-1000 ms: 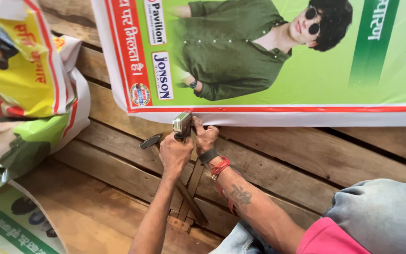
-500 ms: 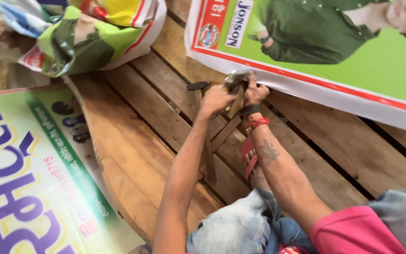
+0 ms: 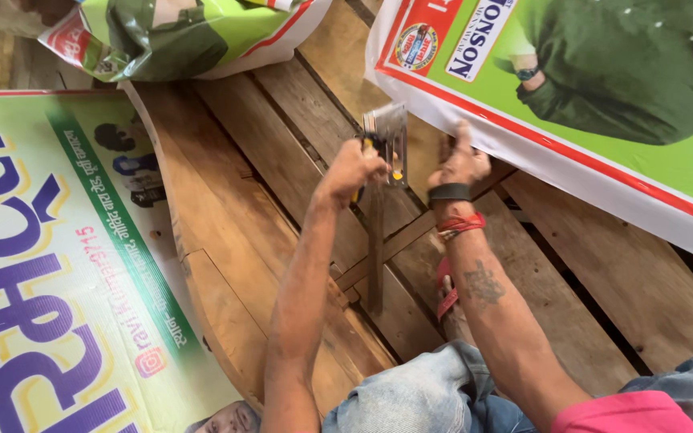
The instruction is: The person attaches a large printed banner to a wooden slat wall using a staple gun and a hammer. They secure the banner along the bottom edge and then move to the side edge, repeatedly stapling and hammering to fasten it.
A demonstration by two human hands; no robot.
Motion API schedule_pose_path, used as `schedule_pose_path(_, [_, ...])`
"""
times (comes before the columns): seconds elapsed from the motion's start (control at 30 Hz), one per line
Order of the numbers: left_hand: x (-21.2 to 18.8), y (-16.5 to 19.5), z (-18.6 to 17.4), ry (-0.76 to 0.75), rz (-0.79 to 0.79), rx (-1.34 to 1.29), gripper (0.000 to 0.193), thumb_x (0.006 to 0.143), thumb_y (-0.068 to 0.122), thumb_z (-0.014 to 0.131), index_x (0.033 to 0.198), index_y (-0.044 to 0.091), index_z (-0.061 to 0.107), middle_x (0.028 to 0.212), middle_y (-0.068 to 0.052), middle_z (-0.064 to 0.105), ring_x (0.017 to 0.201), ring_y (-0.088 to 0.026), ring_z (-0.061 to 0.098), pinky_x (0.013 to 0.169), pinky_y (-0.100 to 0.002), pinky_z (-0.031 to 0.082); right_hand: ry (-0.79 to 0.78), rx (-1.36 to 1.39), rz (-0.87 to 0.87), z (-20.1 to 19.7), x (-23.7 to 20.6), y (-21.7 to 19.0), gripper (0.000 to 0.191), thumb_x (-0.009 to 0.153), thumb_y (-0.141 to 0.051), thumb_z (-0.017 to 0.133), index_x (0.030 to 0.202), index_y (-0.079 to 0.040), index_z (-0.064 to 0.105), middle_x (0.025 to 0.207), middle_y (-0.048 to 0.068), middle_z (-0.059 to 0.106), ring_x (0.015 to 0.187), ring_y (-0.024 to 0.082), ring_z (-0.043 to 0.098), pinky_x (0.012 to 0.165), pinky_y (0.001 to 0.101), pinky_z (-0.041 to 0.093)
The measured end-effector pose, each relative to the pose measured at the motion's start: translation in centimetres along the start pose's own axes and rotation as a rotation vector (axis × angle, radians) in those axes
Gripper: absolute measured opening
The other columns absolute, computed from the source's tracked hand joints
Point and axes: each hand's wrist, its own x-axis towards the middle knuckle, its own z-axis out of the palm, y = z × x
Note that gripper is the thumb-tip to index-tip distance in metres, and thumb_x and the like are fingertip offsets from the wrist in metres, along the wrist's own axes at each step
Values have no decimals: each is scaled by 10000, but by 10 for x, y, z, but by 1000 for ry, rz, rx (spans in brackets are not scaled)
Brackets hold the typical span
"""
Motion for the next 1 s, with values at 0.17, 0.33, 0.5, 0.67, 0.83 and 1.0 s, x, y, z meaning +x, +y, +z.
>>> schedule_pose_path(0.17, [9, 23, -15, -9, 104, 56, 143, 764, 54, 701, 904, 38, 680, 790, 30, 644, 668, -63, 550, 595, -236, 443, 62, 94, 132, 30, 8, 28, 314, 764, -59, 857, 976, 9, 636, 1006, 152, 750, 851, 240, 762, 790, 416, 624])
schedule_pose_path(0.33, [11, 24, -21, 28, 34, 113, 161, 776, 72, 728, 927, 27, 693, 812, -1, 624, 680, -87, 536, 585, -254, 430, 37, 85, 167, 31, 16, 54, 351, 772, -77, 873, 1007, 87, 670, 1000, 175, 754, 837, 263, 750, 779, 416, 623])
schedule_pose_path(0.5, [13, 24, -23, -9, 10, 86, 214, 766, 63, 705, 971, 27, 659, 879, -9, 666, 755, -89, 642, 647, -265, 549, 53, 162, 174, 43, 16, 65, 347, 732, -59, 881, 971, 62, 660, 978, 188, 739, 801, 284, 748, 746, 442, 630])
schedule_pose_path(0.67, [16, 30, -25, -14, 44, 11, 197, 785, 33, 684, 974, 9, 634, 884, -18, 643, 749, -111, 613, 654, -274, 538, 75, 85, 112, 41, 20, 72, 399, 748, -44, 885, 998, 115, 617, 991, 220, 730, 784, 287, 731, 733, 452, 635])
schedule_pose_path(0.83, [22, 45, -25, -118, 25, 217, 186, 771, 48, 657, 947, 24, 603, 784, -14, 603, 657, -108, 575, 580, -289, 494, -23, 98, -25, 29, 28, 82, 347, 738, -42, 876, 958, 70, 631, 1011, 200, 724, 799, 251, 750, 748, 421, 635])
schedule_pose_path(1.0, [49, 60, -11, -170, 10, 571, 137, 744, 59, 659, 852, 12, 588, 692, -50, 627, 594, -132, 605, 540, -320, 509, 21, 43, 42, 28, 25, 79, 335, 791, -51, 880, 903, 74, 590, 967, 206, 715, 740, 255, 700, 672, 439, 667])
